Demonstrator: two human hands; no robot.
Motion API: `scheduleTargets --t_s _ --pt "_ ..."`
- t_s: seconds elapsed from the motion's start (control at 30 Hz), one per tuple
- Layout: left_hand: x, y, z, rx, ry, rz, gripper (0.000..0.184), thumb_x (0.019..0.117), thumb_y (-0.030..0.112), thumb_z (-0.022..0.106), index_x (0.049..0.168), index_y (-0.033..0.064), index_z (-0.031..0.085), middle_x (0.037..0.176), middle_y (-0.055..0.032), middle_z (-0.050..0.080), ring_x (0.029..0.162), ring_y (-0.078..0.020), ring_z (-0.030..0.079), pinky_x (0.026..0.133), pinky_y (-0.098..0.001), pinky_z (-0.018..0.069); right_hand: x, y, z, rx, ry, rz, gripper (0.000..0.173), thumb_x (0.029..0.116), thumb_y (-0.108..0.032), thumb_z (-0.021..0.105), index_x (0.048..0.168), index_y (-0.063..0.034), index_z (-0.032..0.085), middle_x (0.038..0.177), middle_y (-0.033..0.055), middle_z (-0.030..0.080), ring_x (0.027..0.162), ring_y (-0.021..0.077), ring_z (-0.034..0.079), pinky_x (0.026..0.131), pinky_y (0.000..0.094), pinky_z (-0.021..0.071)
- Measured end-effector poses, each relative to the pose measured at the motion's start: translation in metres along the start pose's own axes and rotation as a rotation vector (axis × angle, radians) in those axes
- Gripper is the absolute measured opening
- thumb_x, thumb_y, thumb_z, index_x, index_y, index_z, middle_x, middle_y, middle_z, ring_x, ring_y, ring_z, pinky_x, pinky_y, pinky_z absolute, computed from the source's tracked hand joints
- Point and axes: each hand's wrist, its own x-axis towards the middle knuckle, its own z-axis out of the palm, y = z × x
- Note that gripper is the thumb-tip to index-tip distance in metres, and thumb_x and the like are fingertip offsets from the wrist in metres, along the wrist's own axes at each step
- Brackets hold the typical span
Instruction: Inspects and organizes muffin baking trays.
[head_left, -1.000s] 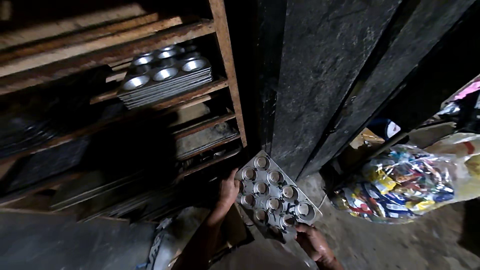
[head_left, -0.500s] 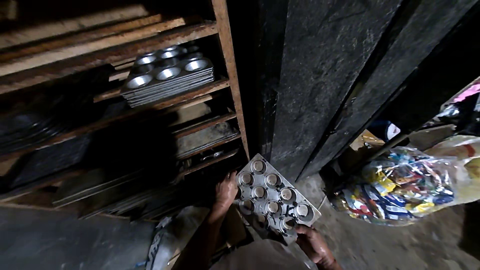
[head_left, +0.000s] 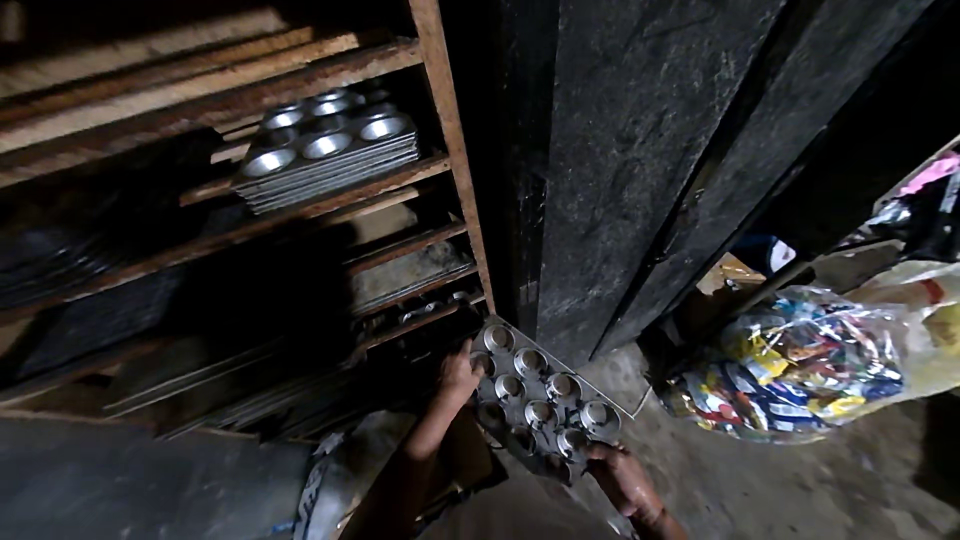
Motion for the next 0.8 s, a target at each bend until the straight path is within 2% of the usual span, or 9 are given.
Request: scheduleTargets --t_s 0.07,0.17,0.3,0.43,0.57,0.7,0.8 --pt "-0.002 -0.002 0.004 -0.113 0.025 0.042 0.077 0.0935 0.041 0.072 0.154 0.0049 0.041 0.144 -0.0211 0.056 0.133 -0.0341 0.055 0.113 -0.0500 0.0422 0.001 0.002 -0.001 0.026 -0.008 0.030 0.016 0.0844 0.010 0.054 0.092 -0.0006 0.063 0.082 0.0094 0.072 0.072 0.0160 0.069 0.064 0.0334 0.0593" --pt "-0.002 0.004 0.007 -0.122 0.043 0.052 0.096 0.0843 0.042 0.081 0.159 0.0092 0.031 0.158 -0.0175 0.042 0.142 -0.0318 0.046 0.116 -0.0482 0.0399 0.002 0.002 0.000 0.070 -0.017 0.060 0.015 0.0842 0.009 0.055 0.092 -0.0012 0.064 0.084 0.0094 0.072 0.073 0.0161 0.069 0.064 0.0337 0.0587" --pt "-0.002 0.005 0.007 -0.115 0.012 0.053 0.098 0.0846 0.032 0.081 0.162 0.0100 0.024 0.161 -0.0194 0.035 0.146 -0.0336 0.040 0.118 -0.0479 0.0361 0.005 0.004 0.000 0.116 -0.039 0.077 0.016 0.0849 0.008 0.055 0.095 0.0008 0.065 0.088 0.0121 0.073 0.077 0.0194 0.071 0.068 0.0369 0.0605" --pt "-0.005 0.005 0.012 -0.115 0.031 0.015 0.101 0.0827 0.030 0.080 0.163 0.0125 0.021 0.162 -0.0196 0.033 0.145 -0.0346 0.040 0.116 -0.0489 0.0387 0.006 0.006 0.001 0.125 -0.033 0.082 0.016 0.0829 0.009 0.056 0.094 0.0004 0.064 0.086 0.0119 0.072 0.075 0.0192 0.070 0.067 0.0367 0.0602" --pt "-0.005 0.003 0.020 -0.109 0.079 0.009 0.101 0.0816 0.032 0.081 0.162 0.0125 0.023 0.160 -0.0203 0.036 0.143 -0.0354 0.042 0.115 -0.0491 0.0391 0.008 0.005 -0.001 0.122 -0.053 0.053 0.018 0.0823 0.008 0.056 0.096 0.0006 0.064 0.088 0.0122 0.073 0.077 0.0191 0.071 0.068 0.0367 0.0606" --pt "-0.006 0.003 0.021 -0.159 0.066 0.003 0.101 0.0818 0.027 0.081 0.162 0.0113 0.022 0.161 -0.0233 0.032 0.146 -0.0377 0.038 0.117 -0.0498 0.0369 0.006 0.004 0.001 0.097 -0.021 0.056 0.018 0.0840 0.010 0.054 0.097 -0.0002 0.062 0.086 0.0113 0.072 0.075 0.0186 0.070 0.067 0.0370 0.0603" --pt "-0.004 0.010 0.018 -0.048 0.075 -0.050 0.103 0.0786 0.024 0.082 0.163 0.0155 0.022 0.155 -0.0244 0.039 0.140 -0.0404 0.044 0.113 -0.0535 0.0401 0.009 0.010 0.002 0.122 -0.013 0.058 0.016 0.0834 0.010 0.054 0.094 0.0008 0.062 0.085 0.0122 0.071 0.073 0.0195 0.069 0.065 0.0374 0.0598"
